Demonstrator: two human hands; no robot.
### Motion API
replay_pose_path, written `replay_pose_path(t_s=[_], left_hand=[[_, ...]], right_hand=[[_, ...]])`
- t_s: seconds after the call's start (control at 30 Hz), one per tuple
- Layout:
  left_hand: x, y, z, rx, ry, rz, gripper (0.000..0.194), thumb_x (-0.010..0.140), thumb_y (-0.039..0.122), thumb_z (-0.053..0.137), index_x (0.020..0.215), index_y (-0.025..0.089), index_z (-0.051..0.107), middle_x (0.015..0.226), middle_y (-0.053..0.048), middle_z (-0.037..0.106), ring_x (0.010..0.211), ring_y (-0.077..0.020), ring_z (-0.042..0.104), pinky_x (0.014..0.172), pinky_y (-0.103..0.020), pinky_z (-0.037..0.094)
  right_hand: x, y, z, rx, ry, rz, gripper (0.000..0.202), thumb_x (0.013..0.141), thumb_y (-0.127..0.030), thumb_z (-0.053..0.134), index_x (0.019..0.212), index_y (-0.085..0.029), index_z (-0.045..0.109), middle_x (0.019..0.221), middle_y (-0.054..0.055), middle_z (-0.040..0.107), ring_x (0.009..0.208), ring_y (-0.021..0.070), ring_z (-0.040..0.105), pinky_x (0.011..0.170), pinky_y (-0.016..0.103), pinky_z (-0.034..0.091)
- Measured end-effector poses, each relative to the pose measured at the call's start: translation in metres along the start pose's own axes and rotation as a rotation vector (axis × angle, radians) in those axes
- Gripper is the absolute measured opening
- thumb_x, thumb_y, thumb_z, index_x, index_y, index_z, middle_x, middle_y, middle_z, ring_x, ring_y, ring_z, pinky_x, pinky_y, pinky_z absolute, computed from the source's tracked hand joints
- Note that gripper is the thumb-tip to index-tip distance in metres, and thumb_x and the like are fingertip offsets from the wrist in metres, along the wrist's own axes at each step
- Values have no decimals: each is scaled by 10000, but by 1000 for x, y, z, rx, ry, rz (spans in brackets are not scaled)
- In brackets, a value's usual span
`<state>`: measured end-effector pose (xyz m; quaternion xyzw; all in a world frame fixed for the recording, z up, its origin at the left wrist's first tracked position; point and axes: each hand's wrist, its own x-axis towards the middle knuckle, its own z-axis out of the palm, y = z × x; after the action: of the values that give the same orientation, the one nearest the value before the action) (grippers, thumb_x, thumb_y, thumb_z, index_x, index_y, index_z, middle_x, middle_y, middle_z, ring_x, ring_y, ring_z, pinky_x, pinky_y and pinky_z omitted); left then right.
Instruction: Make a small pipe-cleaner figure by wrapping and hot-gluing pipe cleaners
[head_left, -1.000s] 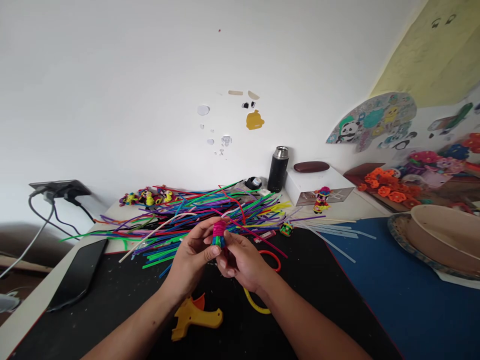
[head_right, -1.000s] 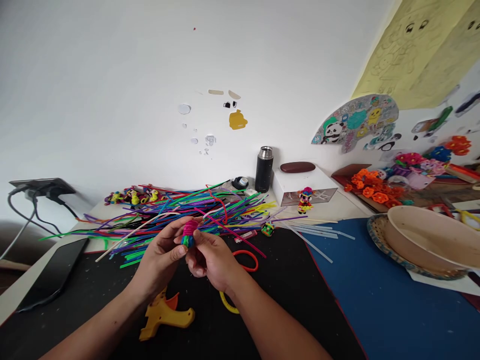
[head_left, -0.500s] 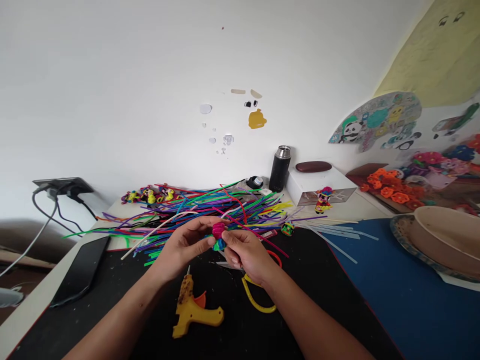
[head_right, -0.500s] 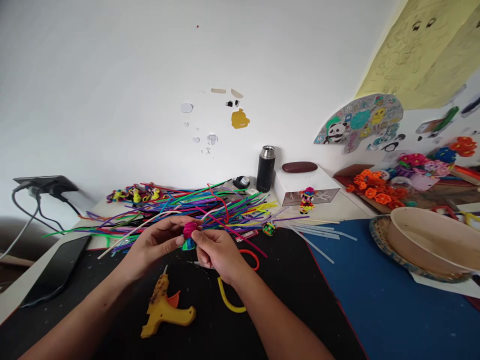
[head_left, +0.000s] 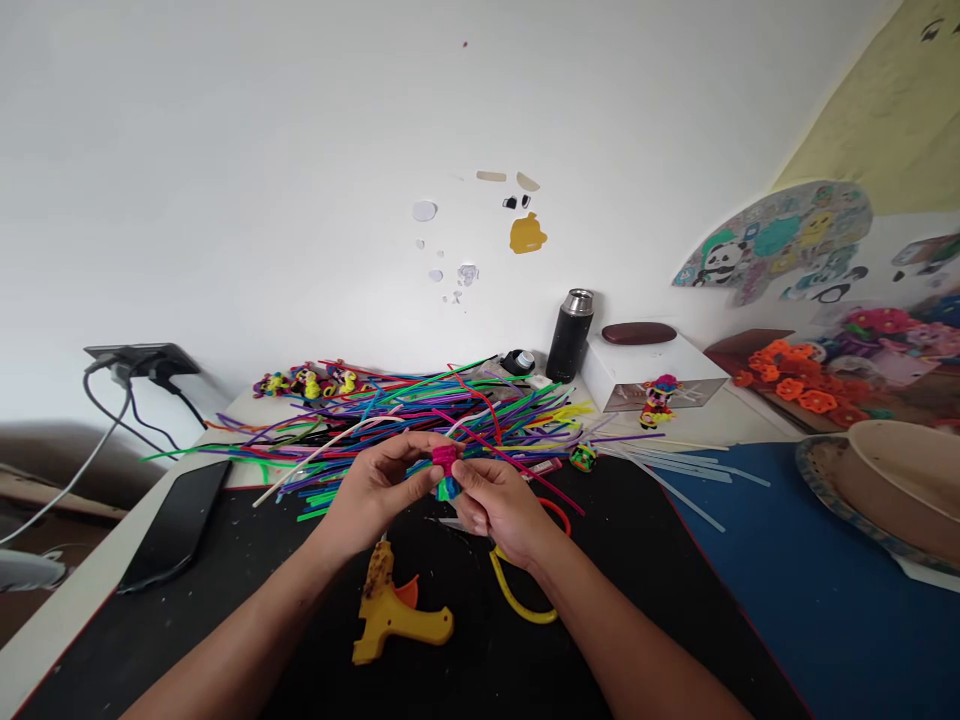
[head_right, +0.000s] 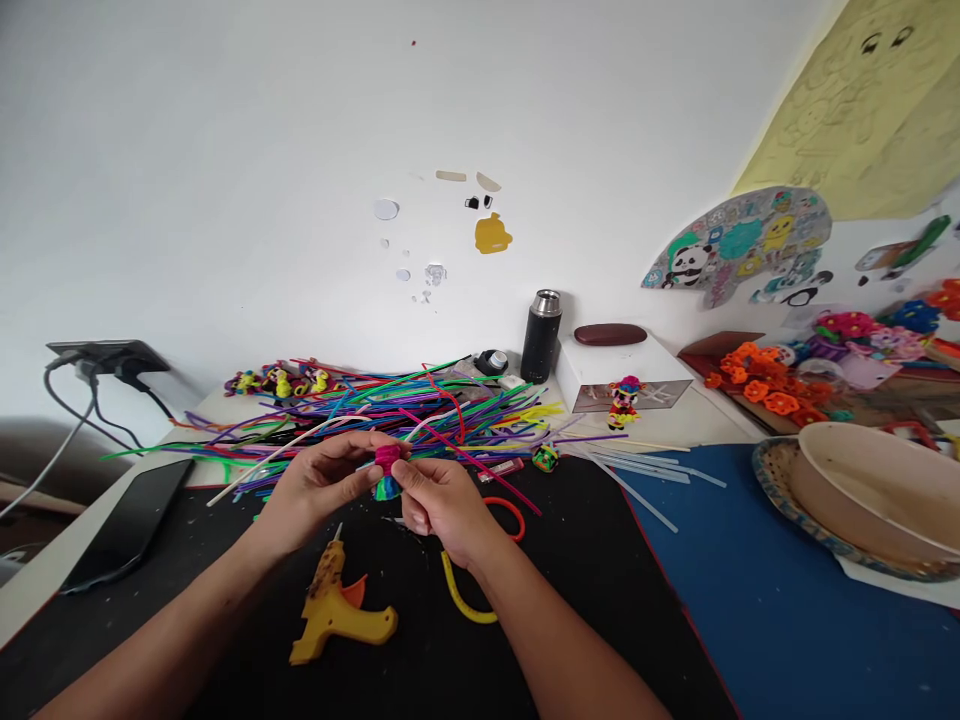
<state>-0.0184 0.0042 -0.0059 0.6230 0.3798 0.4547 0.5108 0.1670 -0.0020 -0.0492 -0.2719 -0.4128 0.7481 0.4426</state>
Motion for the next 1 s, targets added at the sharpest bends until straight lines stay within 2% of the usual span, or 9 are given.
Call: replay_pose_path(t_s=[0.2,0.37,0.47,0.57,0.67,0.8,1.0], left_hand=[[-2,-4,4,-72,28,-17,286,875,384,884,1090,203,834,1095,-109,843,991,-261,776,881,-356,608],[-1,-7,3,-49,45,-36,312,893,420,862,1120,211,816,1139,-107,832,1025,-268,765,938,-387,600],[-1,-2,-2,39,-17,-37,371,927,478,814,1196,224,797,1261,-127,803,1159,-311,742,1053,-451,569],[-3,4,-7,183,-92,21,541,872,510,859,1338,262,745,1400,-128,741,1318,-351,670,1163,-495,505],[-5,7,-9,409,-78,113,636,820,478,910,1397,297,713,1439,-115,707,1374,-355,628,1195,-499,478],[-7,6,-4,621,-59,170,557,875,418,861,1397,287,716,1370,-116,720,1305,-327,664,1149,-487,523],[-5,2,-2,680,-40,174,430,923,368,781,1336,253,748,1339,-119,741,1270,-310,691,1103,-453,560]], right_hand=[[1,2,-2,35,-10,4,564,808,-698,848,736,-191,613,428,-120,392,382,61,263,429,248,180],[1,-2,0,-12,44,-7,603,803,-717,837,651,-213,542,417,-111,384,378,66,276,422,249,186],[0,-4,0,-81,56,-21,618,836,-723,801,623,-220,511,426,-100,403,382,69,292,426,253,203],[1,-5,-3,-168,80,-37,625,849,-741,772,617,-225,506,427,-93,418,381,74,298,429,259,215],[3,-3,-6,-256,111,-61,638,852,-774,741,615,-230,505,426,-88,429,376,81,315,427,266,227],[4,1,-7,-341,115,-72,646,866,-792,707,615,-230,509,437,-87,416,391,86,311,431,269,228],[2,2,-4,-384,113,-75,609,895,-762,684,649,-225,536,452,-82,429,408,95,330,436,267,229]])
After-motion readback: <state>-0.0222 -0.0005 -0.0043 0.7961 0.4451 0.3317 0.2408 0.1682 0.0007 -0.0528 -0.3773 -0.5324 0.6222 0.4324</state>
